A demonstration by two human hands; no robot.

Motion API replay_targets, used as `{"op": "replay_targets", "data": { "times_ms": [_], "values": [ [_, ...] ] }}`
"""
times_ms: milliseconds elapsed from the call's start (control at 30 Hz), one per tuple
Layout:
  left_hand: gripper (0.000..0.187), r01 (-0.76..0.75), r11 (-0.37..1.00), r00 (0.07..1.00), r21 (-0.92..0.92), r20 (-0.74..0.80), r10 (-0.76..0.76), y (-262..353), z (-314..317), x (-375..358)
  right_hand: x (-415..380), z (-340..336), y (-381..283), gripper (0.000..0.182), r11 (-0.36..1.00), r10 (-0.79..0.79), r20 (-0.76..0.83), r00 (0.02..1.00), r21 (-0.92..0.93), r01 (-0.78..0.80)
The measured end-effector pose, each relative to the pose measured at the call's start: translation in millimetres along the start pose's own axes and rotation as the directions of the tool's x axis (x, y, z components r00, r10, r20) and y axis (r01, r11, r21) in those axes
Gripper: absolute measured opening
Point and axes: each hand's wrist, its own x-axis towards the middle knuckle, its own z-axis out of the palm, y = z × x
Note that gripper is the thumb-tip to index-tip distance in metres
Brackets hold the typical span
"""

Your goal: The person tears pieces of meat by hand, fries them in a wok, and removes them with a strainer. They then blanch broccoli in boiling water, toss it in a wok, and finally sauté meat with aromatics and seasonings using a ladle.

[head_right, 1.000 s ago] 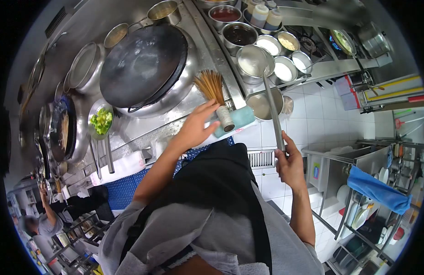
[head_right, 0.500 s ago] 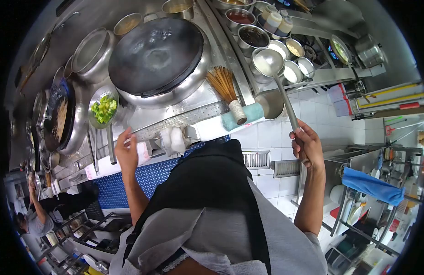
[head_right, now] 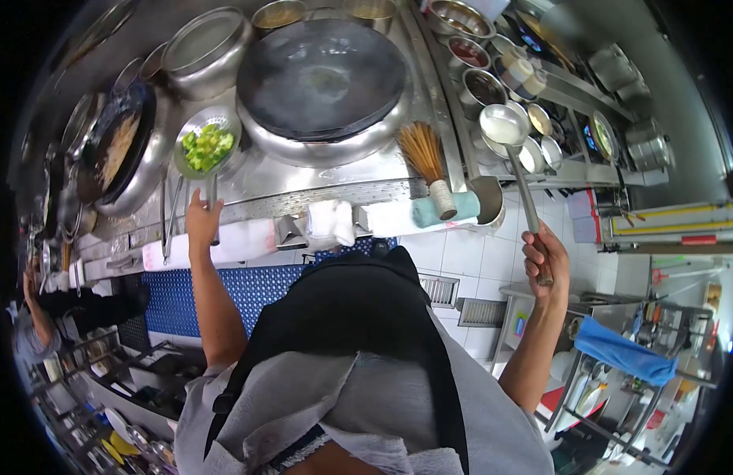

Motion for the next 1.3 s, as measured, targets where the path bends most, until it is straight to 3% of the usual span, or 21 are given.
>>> {"op": "replay_targets", "data": {
  "times_ms": [33,133,233,300,333,367,433,500,533,600,733,833,1000,1067,1200,1300],
  "values": [
    [0.074,0.062,0.998,0.995,-0.025,0.073,-0.06,3,-8,2,-2,3,-1,0.027,1.0,-0.011,0.015,1.0,-0.015,0.011],
    [0.071,-0.025,0.994,1.0,0.105,0.018,0.024,-33,6,18,-3,18,-1,0.034,0.999,-0.049,0.091,0.995,0.025,0.047],
    [0.051,0.002,0.971,0.988,-0.238,0.15,0.034,-55,19,22,11,31,5,0.029,0.994,-0.043,0.248,0.968,0.112,0.015],
    [0.033,0.38,0.696,0.892,-0.609,0.439,-0.104,-67,34,30,23,49,12,0.026,0.988,-0.043,0.332,0.942,0.157,-0.01],
    [0.025,0.551,0.46,0.813,-0.696,0.572,-0.107,-72,33,30,33,59,19,0.028,0.986,-0.025,0.333,0.943,0.164,-0.032],
    [0.016,0.617,0.369,0.775,-0.695,0.617,-0.134,-67,33,27,44,68,26,0.029,0.984,0.0,0.337,0.942,0.168,-0.06],
    [0.012,0.685,0.237,0.728,-0.689,0.661,-0.181,-46,34,12,75,77,38,0.031,0.979,0.044,0.343,0.938,0.173,-0.11],
    [0.014,0.652,0.19,0.758,-0.734,0.632,-0.162,-41,41,9,104,94,47,0.035,0.992,0.099,0.382,0.919,0.035,-0.121],
    [0.014,0.657,0.079,0.753,-0.75,0.648,-0.115,-39,43,7,111,112,52,0.037,0.994,0.11,0.381,0.918,-0.038,-0.104],
    [0.015,0.631,0.053,0.775,-0.774,0.626,-0.079,-30,41,-3,127,139,62,0.044,0.973,0.113,0.369,0.922,-0.231,-0.027],
    [0.012,0.513,0.217,0.859,-0.831,0.494,-0.138,28,13,-38,201,158,87,0.059,0.814,0.093,0.47,0.878,-0.543,0.205],
    [0.012,0.449,0.308,0.894,-0.839,0.42,-0.157,69,2,-52,237,183,117,0.067,0.749,-0.029,0.453,0.891,-0.58,0.319],
    [0.013,0.324,0.57,0.944,-0.755,0.293,-0.149,122,16,-51,236,173,111,0.067,0.876,0.165,0.498,0.851,-0.471,0.106],
    [0.015,0.264,0.684,0.963,-0.68,0.23,-0.143,136,27,-45,223,161,92,0.067,0.897,0.197,0.468,0.861,-0.44,0.034],
    [0.03,0.144,0.892,0.989,-0.428,0.077,-0.123,159,50,-36,236,160,102,0.068,0.802,0.031,0.438,0.899,-0.547,0.239],
    [0.043,-0.168,0.98,0.96,-0.108,-0.242,0.138,133,83,-10,251,170,121,0.069,0.808,0.082,0.46,0.884,-0.55,0.211]
  ]
}}
